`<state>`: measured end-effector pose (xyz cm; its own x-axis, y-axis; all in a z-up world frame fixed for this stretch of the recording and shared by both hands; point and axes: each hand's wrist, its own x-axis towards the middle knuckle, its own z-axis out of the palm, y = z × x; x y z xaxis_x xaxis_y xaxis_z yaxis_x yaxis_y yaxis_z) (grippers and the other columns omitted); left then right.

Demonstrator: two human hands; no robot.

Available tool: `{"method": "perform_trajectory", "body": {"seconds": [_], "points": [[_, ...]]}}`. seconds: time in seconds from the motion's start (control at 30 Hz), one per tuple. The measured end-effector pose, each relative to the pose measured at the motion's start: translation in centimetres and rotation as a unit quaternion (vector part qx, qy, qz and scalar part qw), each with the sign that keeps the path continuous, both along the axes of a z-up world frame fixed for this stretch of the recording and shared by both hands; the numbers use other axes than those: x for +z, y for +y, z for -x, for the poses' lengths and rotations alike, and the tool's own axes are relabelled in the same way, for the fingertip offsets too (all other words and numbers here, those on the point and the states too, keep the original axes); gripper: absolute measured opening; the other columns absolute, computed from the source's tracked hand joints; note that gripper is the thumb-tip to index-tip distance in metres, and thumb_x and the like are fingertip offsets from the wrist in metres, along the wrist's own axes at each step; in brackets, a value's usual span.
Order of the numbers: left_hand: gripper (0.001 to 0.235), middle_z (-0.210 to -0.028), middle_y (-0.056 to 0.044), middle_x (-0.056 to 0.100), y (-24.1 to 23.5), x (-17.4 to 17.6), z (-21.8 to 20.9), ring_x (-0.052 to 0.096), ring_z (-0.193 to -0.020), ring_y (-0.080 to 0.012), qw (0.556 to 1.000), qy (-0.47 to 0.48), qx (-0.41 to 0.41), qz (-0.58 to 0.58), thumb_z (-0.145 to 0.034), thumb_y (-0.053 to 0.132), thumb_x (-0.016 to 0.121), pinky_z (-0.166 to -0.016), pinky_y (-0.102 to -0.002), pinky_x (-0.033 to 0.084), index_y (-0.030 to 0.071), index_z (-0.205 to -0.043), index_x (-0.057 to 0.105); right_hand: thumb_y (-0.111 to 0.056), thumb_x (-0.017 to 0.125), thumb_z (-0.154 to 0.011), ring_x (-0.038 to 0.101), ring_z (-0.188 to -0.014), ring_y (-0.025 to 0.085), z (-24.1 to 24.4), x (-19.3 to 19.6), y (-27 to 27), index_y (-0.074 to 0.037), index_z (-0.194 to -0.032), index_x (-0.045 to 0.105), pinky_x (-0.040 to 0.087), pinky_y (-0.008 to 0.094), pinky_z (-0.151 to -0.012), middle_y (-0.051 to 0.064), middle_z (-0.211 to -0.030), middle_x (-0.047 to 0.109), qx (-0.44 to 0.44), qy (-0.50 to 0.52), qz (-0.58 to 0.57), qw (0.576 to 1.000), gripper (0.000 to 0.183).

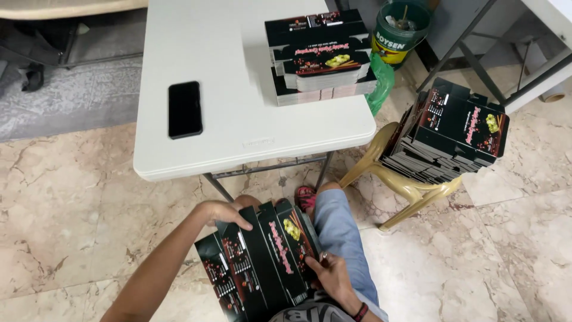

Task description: Folding flat cardboard sheets into boxes and stacking them on a chair

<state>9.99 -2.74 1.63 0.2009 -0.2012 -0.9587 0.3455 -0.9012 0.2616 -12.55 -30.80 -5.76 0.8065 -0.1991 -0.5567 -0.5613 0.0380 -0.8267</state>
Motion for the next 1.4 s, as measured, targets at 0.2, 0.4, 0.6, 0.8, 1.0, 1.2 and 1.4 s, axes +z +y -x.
{"method": "perform_trajectory", "body": {"seconds": [0.2,0.4,0.6,0.8,1.0,1.2,1.4], "points": [[0.093,-0.165,-0.007,0.042,1.2,0.6,1.9,0.035,-0.154,-0.0236,0.995,-0.025,0.003,0.098,-0.073,0.030,0.084,-0.127,-0.038,0.027,0.016,-0.156,0.045,-0.041,0.078,-0.089,0.045,-0.057,0.005,0.5,-0.9,-0.8,-0.011,-0.065,0.059,0.039,0.032,-0.053,-0.003,-0.055,0.054,0.153,-0.108,0.198,0.962,0.043],[0.078,-0.142,0.000,0.068,3.0,8.6,3.6,0.063,-0.132,-0.0158,0.966,-0.188,-0.051,0.169,-0.069,0.050,0.079,-0.116,-0.036,0.046,0.023,-0.140,0.063,-0.024,0.063,-0.091,0.061,-0.124,0.020,0.4,-1.8,-2.8,-0.008,-0.138,0.054,0.063,0.036,-0.080,0.013,-0.136,0.066,-0.096,-0.121,-0.049,0.987,0.051],[0.061,-0.119,-0.008,0.077,3.2,18.0,3.0,0.069,-0.104,-0.0210,0.889,-0.252,0.255,0.284,-0.069,0.006,0.081,-0.091,-0.032,0.054,0.000,-0.129,0.075,-0.075,0.057,-0.084,0.050,-0.095,0.023,-2.5,1.7,-1.9,-0.012,-0.124,0.042,0.044,0.046,-0.092,0.006,-0.100,0.040,0.082,-0.196,-0.556,0.804,0.076],[0.035,-0.076,0.000,0.068,-1.4,14.0,-0.8,0.063,-0.069,-0.0084,0.669,-0.440,0.371,0.470,-0.067,0.003,0.094,-0.062,-0.022,0.052,0.005,-0.096,0.076,-0.005,0.092,-0.065,0.051,-0.131,0.030,-13.9,18.8,-4.2,-0.005,-0.151,0.035,0.044,0.048,-0.111,0.019,-0.145,0.052,0.073,-0.350,-0.086,0.930,0.103],[0.039,-0.096,0.000,0.072,-5.0,14.2,-7.4,0.063,-0.091,-0.0082,0.609,-0.574,0.293,0.463,-0.082,0.019,0.092,-0.087,-0.027,0.055,0.014,-0.115,0.070,-0.015,0.097,-0.069,0.062,-0.112,0.029,-25.6,21.4,-9.4,-0.006,-0.131,0.050,0.046,0.047,-0.102,0.016,-0.118,0.065,0.074,-0.509,0.223,0.828,0.078],[0.047,-0.105,-0.002,0.072,-8.1,10.4,-11.6,0.062,-0.101,-0.0091,0.597,-0.578,0.290,0.476,-0.079,0.013,0.094,-0.097,-0.031,0.053,0.012,-0.118,0.067,-0.017,0.092,-0.077,0.063,-0.115,0.031,-29.4,20.2,-12.7,-0.007,-0.130,0.050,0.047,0.048,-0.102,0.016,-0.120,0.066,0.079,-0.474,0.239,0.844,0.069],[0.069,-0.127,-0.017,0.069,-8.9,5.4,-11.3,0.063,-0.121,-0.0219,0.632,-0.562,0.305,0.438,-0.077,0.009,0.092,-0.110,-0.040,0.048,0.005,-0.136,0.056,-0.003,0.085,-0.083,0.061,-0.105,0.017,-31.0,14.3,-13.9,-0.001,-0.127,0.056,0.054,0.036,-0.095,0.014,-0.116,0.066,0.059,-0.491,0.149,0.856,0.052]]}}
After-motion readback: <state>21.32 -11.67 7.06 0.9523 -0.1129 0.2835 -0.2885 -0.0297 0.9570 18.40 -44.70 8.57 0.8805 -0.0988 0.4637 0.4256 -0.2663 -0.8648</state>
